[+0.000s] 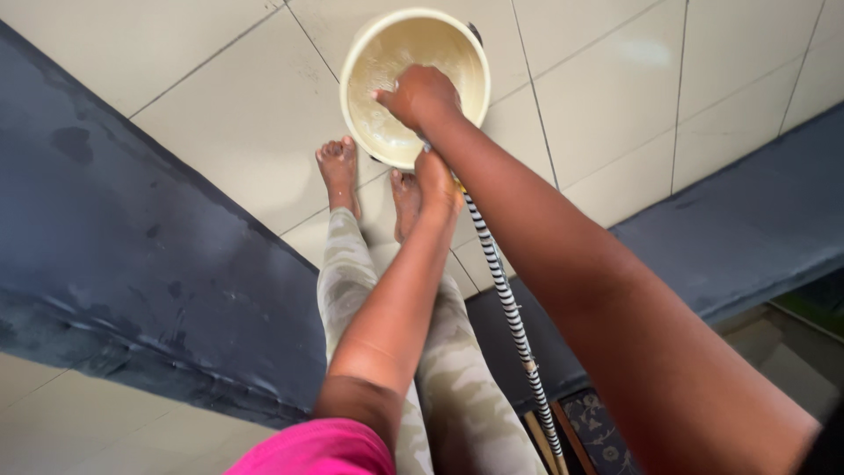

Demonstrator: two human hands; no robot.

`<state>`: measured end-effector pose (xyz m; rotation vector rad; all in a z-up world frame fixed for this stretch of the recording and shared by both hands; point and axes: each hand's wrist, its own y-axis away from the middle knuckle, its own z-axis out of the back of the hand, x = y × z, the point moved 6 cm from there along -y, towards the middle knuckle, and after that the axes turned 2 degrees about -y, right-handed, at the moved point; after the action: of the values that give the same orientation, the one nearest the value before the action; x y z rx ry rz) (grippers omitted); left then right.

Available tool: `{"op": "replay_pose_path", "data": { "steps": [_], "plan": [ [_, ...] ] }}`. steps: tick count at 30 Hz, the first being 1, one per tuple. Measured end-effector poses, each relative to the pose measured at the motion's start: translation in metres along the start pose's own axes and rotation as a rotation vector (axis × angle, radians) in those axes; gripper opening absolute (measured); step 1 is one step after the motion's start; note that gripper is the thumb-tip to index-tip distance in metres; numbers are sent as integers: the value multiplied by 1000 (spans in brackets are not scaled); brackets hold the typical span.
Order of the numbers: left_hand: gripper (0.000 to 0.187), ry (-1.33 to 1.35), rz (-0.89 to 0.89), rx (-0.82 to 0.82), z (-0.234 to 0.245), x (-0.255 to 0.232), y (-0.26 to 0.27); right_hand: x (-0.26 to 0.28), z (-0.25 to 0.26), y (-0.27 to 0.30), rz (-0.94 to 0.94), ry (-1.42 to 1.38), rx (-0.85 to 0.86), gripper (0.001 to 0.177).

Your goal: The person mops a tiled floor using a mop and a bucket of water, rinsing and wringing the mop head by hand between strokes.

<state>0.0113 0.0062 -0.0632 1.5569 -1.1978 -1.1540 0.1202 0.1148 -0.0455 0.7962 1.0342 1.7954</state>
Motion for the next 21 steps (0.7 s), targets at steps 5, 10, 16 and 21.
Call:
{"op": "replay_pose_path", "data": {
  "steps": [5,10,16,21],
  "plan": [
    [32,0,12,30,2,-9,15,-3,22,47,205,-114,-77,83],
    [27,27,82,106,-24,-17,42,-57,56,138,350,-476,-242,86],
    [26,0,128,160,-90,-65,68,-118,47,267,262,-1091,-92,78],
    [26,-13,-4,95,-153,-143,51,-163,-17,370,220,-1306,240,43]
  ]
}}
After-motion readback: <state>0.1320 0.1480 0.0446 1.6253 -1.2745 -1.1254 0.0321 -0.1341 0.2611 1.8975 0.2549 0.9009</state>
